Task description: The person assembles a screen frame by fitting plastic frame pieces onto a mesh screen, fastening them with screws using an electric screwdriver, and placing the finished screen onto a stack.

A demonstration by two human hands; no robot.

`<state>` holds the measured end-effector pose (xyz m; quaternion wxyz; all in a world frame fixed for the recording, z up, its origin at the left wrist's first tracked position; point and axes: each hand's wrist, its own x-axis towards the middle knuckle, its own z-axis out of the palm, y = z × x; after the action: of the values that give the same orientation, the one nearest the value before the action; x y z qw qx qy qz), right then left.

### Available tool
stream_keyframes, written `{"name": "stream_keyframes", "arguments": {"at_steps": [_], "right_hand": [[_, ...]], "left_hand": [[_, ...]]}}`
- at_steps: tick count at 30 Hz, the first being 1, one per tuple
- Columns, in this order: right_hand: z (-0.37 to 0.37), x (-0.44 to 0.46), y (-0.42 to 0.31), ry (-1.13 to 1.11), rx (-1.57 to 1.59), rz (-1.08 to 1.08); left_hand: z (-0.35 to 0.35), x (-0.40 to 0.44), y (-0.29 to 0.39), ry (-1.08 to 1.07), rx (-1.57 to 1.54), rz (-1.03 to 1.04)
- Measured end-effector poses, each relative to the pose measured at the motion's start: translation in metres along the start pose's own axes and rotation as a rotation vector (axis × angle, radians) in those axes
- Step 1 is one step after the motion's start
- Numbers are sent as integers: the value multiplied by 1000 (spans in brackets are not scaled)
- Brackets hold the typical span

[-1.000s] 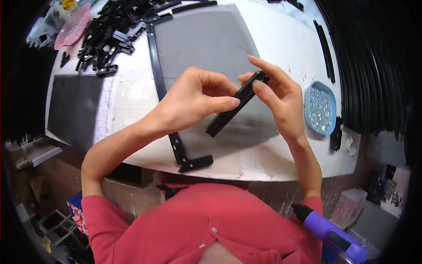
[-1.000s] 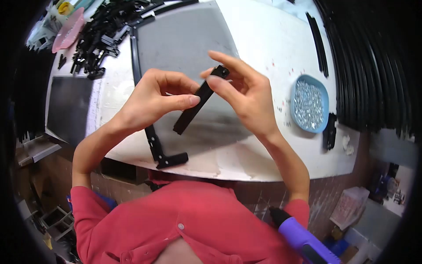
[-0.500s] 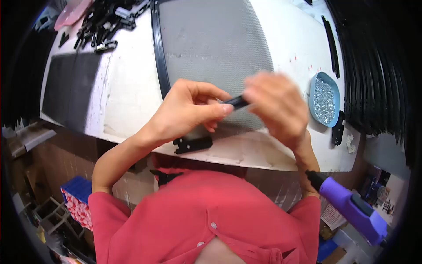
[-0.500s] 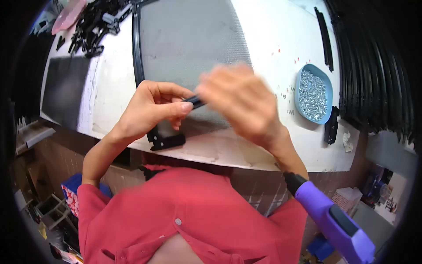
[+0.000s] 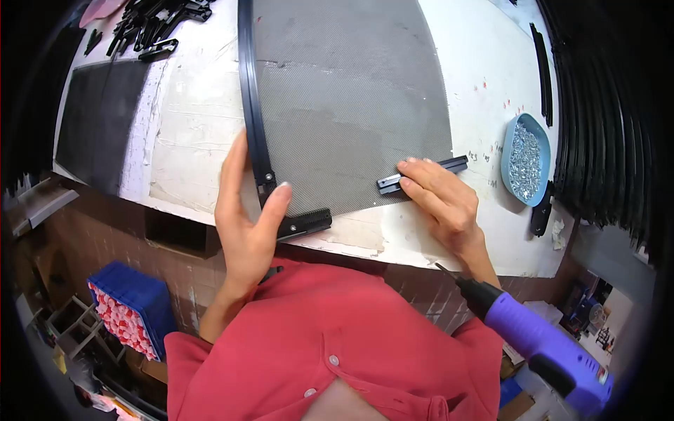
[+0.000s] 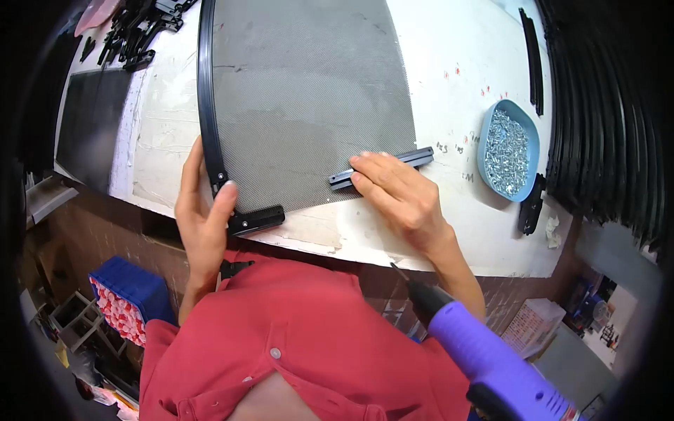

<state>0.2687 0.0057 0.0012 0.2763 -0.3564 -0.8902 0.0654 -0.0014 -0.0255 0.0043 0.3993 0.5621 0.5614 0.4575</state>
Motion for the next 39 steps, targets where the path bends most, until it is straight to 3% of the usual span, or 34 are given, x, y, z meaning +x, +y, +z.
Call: {"name": "stream_keyframes", "arguments": {"at_steps": [1, 2, 5, 8, 11, 15, 28, 39], "right_hand": [[1, 1, -2, 5, -3, -5], [2, 1, -2, 3, 1, -7], [3, -1, -1, 3, -20, -19], [2, -1, -2, -11, -37, -23], [-8, -4, -17, -23, -110, -107], [-11, -16, -52, -50, -125, -114], [-5, -19, -47, 44, -154, -39], [-2, -4, -49, 55, -170, -156]], "left_hand": [[8, -1, 10, 24, -466, -125], [14, -3, 18, -8, -719, -197], [18, -5, 28, -21, -895, -479], [7, 3, 29, -231, -805, -641], [2, 14, 24, -276, -819, -723], [3, 15, 24, -292, -783, -681], [2, 14, 30, -290, -878, -724], [12, 5, 28, -312, -856, -723]]}}
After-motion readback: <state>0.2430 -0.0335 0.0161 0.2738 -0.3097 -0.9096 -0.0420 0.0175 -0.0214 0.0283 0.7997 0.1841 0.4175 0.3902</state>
